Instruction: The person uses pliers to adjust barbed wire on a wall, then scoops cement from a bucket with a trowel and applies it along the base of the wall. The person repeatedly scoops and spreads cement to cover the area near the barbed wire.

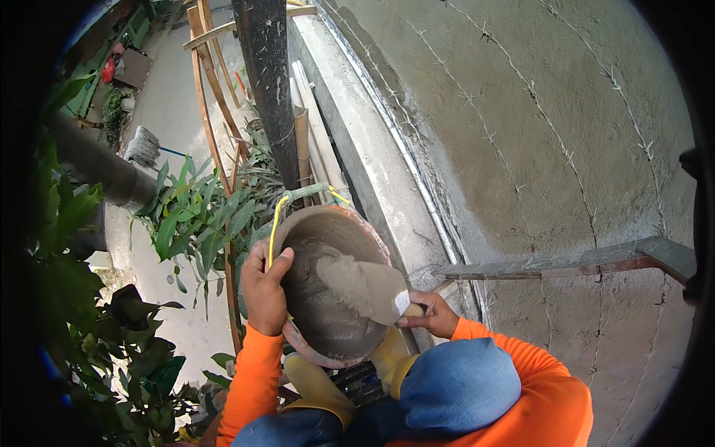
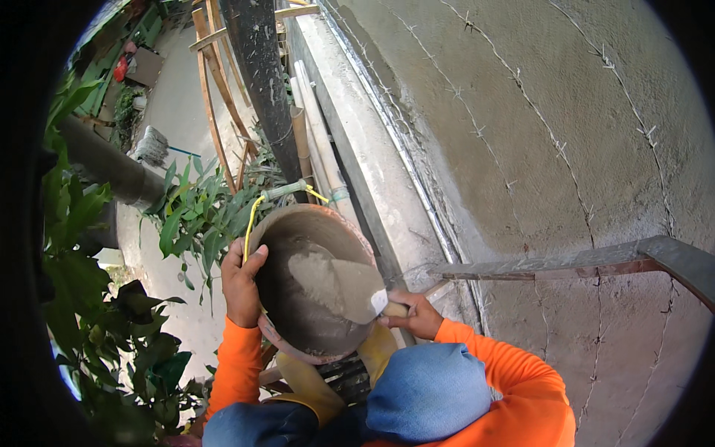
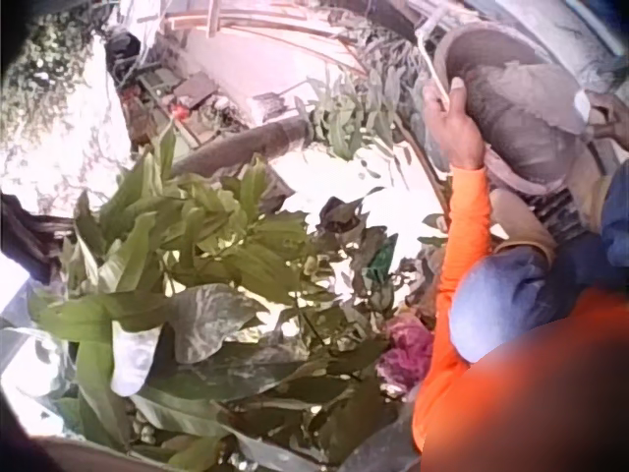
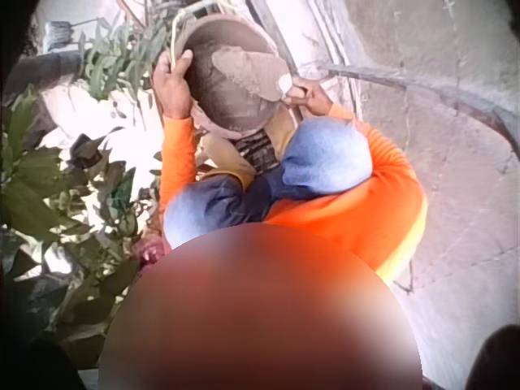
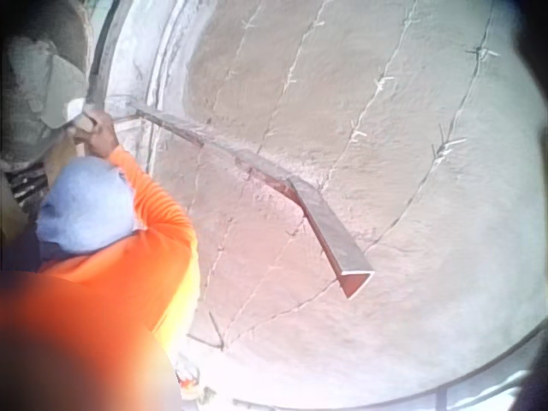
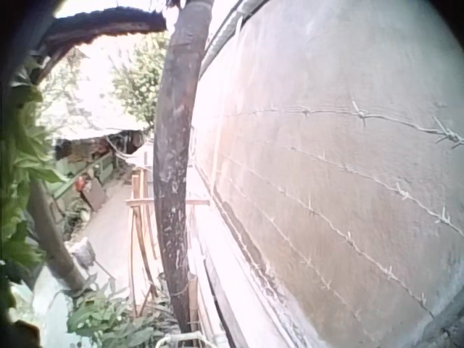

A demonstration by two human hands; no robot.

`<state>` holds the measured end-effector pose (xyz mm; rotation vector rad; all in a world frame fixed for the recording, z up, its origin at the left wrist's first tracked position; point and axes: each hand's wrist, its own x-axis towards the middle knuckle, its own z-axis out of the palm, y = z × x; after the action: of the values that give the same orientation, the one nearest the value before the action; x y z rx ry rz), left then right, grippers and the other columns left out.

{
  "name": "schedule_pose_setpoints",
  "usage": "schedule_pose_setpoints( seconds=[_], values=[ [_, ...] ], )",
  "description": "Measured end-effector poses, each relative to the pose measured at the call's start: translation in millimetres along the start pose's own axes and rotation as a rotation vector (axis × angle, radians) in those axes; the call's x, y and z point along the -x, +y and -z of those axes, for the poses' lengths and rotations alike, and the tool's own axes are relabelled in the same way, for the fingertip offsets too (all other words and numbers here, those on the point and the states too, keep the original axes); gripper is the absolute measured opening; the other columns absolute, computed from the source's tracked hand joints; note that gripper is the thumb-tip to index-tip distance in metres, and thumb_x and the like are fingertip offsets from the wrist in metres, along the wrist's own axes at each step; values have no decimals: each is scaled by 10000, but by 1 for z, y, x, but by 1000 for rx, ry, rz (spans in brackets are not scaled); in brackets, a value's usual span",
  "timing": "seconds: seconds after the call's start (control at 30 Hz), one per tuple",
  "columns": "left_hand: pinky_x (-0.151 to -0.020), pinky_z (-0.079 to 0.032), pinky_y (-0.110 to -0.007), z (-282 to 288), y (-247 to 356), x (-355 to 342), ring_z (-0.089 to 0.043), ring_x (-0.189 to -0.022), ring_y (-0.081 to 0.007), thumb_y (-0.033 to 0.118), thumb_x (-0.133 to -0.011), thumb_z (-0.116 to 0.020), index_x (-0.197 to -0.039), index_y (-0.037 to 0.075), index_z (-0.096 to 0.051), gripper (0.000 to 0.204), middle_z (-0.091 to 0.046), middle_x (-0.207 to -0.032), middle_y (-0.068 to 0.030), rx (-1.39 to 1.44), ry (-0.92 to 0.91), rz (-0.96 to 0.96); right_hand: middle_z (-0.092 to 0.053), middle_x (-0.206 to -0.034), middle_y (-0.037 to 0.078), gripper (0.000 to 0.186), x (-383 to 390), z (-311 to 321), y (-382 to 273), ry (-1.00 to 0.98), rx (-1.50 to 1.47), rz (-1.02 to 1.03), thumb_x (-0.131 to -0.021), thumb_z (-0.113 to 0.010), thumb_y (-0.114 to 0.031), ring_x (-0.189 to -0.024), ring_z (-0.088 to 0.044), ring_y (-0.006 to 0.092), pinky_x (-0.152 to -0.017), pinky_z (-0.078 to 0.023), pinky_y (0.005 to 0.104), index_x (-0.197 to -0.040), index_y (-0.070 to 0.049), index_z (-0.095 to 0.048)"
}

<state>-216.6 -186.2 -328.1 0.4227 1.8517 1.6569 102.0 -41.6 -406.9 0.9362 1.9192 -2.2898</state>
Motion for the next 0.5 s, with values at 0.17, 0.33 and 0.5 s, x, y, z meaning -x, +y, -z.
schedule_pose_setpoints(
  seconds=[0.17, 0.33, 0.5],
  values=[
    [-797, -387, -236, 18, -8, 3, -475, -832, -76, 139, -941, -678, -1064, 6, -671, 181, -562, -886, 36, 186, -14, -23, -663, -1230, 82, 508, -65, 31, 13, 540, 119, 154, -866, -816, -75, -1154, -612, 187, -1031, -468, 319, -1328, 14, -625],
    [-866, -397, -257, 22, -10, 12, -506, -903, -100, 126, -927, -668, -1084, -11, -662, 209, -594, -968, 4, 205, 11, 10, -673, -1297, 144, 566, -177, 74, 44, 875, 254, 266, -823, -827, -60, -1197, -625, 240, -1051, -459, 343, -1355, -47, -636],
    [-921, -398, -264, 25, -7, 16, -528, -943, -117, 115, -899, -668, -1165, -40, -655, 309, -618, -1038, -27, 145, -29, 33, -677, -1307, 174, 588, -272, 107, 53, 955, 235, 177, -816, -827, -102, -1222, -628, 272, -1063, -453, 346, -1369, -70, -631]
  ],
)
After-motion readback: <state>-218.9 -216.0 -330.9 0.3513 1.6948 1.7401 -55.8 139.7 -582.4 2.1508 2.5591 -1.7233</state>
